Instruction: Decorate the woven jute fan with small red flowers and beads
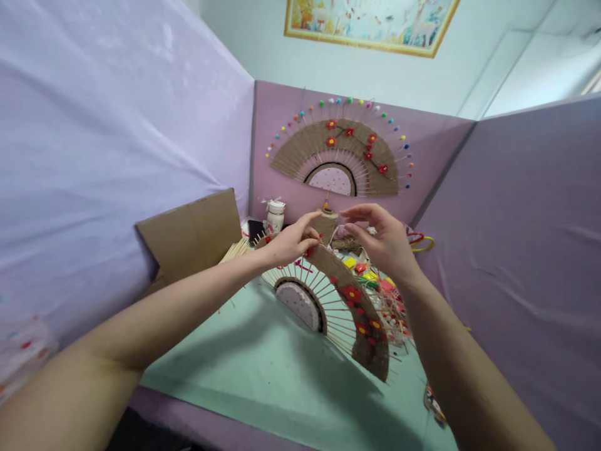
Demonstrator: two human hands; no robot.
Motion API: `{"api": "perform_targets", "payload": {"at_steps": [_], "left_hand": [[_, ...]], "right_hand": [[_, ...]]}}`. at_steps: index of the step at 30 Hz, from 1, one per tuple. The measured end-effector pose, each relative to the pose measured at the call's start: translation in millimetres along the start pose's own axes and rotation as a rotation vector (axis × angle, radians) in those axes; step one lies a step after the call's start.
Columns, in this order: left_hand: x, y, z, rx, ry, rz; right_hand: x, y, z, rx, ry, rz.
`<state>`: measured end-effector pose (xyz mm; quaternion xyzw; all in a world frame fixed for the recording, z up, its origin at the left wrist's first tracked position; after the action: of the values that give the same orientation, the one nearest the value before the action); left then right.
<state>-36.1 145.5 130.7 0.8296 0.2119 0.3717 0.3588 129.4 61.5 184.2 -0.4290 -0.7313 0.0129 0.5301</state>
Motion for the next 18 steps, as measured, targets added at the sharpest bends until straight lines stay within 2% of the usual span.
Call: {"api": "perform_targets", "payload": {"at_steps": [4, 7, 12, 18], "left_hand": [[-1, -1, 0.1, 0.317, -0.047, 0.104], [-2, 0, -1.4, 0.492, -0.015, 0.152], [-8, 0, -2.7, 0.564, 0.067, 0.227], [-17, -9, 3.1, 0.551, 0.214, 0.364]], "right_hand": [[-40, -12, -28, -0.027, 0.099, 0.123], [-84, -12, -38, -0.105, 0.187, 0.260], [-143, 6, -29, -0.155, 0.281, 0.365], [-169, 32, -10, -0.080, 0.305, 0.486]]}}
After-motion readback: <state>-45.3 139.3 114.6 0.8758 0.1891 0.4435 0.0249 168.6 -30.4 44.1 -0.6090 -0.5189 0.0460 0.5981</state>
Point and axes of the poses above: each hand's wrist, its own x-axis towards the middle knuckle, its own z-axis out of the palm, y = z × x, the point moved 4 cm from there along x, towards the middle knuckle, and after that the axes turned 2 degrees about x, right-handed, at the moved point
